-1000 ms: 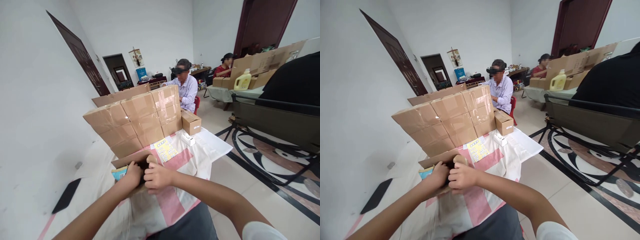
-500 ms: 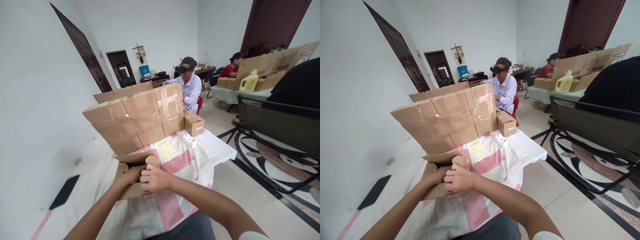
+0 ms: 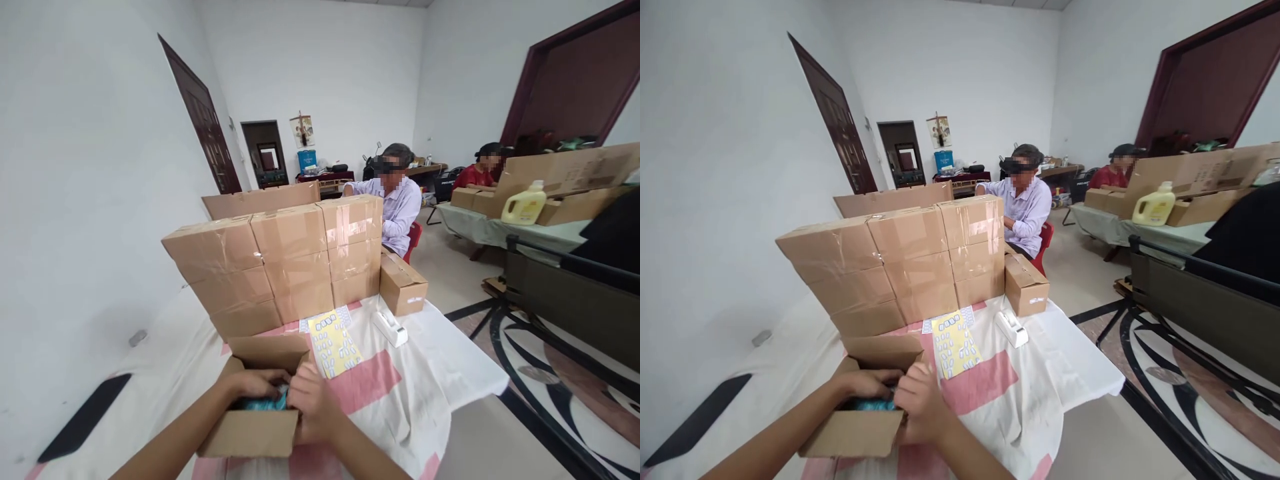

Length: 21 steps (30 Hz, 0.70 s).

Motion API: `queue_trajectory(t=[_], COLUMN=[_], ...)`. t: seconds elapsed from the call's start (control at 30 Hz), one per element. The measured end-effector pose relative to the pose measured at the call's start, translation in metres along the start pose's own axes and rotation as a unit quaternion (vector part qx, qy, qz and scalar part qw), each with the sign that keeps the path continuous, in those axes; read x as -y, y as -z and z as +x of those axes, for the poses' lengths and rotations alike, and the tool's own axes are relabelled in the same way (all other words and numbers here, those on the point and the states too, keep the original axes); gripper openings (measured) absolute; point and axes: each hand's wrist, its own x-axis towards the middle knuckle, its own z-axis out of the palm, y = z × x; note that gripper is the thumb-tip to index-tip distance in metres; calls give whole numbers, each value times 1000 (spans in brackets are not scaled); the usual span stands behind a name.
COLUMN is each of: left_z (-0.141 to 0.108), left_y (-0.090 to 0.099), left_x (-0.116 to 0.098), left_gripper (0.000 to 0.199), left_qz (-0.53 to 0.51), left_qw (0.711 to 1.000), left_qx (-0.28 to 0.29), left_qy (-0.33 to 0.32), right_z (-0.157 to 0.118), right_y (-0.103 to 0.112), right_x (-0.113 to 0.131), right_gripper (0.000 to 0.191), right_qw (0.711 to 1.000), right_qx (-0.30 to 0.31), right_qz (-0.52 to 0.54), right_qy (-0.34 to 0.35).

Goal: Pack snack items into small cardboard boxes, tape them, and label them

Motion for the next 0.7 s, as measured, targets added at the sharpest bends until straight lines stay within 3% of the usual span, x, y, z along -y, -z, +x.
queue_trajectory(t=[0.07,0.17,0.27,0.37,0.43,0.5,0.6,0.7], left_z=[2,3,-5,-20,-29,-38,-58,-85], left_y=[-5,-12,-14,-12,-11,-11,-11,-11], left_x=[2,-1,-11,-21,-25,-27,-30,-19], left_gripper=[50,45,34,44,46,42,40,47], left_qz=[-25,-29,0,36,84,142,159,41], left_qw=[999,999,995,981,954,926,906,915], left_qx=[16,-20,-96,-191,-287,-349,-391,-399], left_qy=[13,32,32,17,27,36,22,38], right_z=[-4,-8,-6,-2,1,5,14,20], right_y=[0,2,5,13,21,29,40,49], right_x=[1,0,-6,-14,-19,-20,-15,-10], right_gripper=[29,31,30,26,20,13,15,22], right_qw=[1000,1000,999,991,979,967,959,956], right_qx=[-4,9,48,131,201,248,275,282], right_qz=[12,15,8,-11,-32,-45,-38,15], right_qy=[-3,-22,-20,-4,-7,-26,-57,-81])
